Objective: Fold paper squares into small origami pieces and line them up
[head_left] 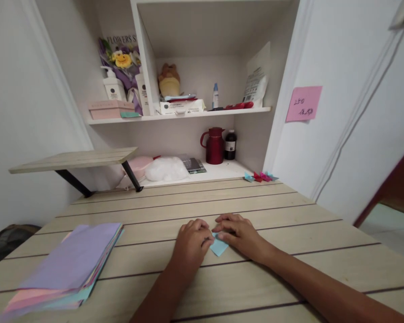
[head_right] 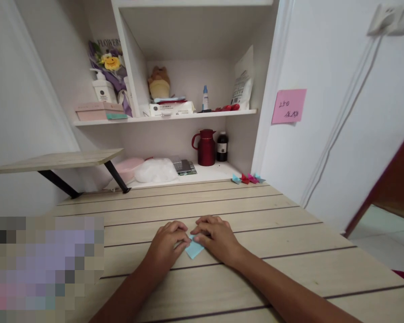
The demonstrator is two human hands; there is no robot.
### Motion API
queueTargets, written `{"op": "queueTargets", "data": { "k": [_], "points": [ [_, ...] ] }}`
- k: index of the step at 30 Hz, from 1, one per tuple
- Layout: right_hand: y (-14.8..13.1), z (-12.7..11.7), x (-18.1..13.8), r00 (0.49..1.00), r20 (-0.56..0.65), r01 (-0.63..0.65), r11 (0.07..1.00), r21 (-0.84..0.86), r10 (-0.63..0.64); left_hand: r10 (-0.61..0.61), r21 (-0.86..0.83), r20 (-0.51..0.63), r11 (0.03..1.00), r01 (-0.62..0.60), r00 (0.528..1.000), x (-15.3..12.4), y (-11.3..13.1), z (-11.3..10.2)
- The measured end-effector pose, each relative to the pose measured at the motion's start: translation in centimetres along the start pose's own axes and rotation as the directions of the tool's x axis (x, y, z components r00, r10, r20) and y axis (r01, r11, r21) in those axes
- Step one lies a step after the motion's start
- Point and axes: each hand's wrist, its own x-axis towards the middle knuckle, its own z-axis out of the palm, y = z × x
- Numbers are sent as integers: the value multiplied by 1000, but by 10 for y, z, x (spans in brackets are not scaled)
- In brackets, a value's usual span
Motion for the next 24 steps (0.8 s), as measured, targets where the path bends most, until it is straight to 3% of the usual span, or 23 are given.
{"op": "queueTargets", "data": {
  "k": [5, 14, 21, 24],
  "points": [
    [-14, -3, 13, 990, 53, -126, 988, -84, 131, -9, -21, -37, 1000, 8, 999, 0, -2, 1],
    [-22, -14, 23, 984, 136, -95, 987, -129, 112, -25, -61, -56, 998, 22, 998, -2, -6, 4],
    [-21, -12, 20, 977, 189, -83, 995, -60, 93, -117, -90, -71, 990, 110, 991, 0, -8, 7],
    [-15, -11, 17, 977, 200, -86, 995, 60, 72, -147, -100, -67, 985, 140, 987, 1, -12, 9]
  ]
}}
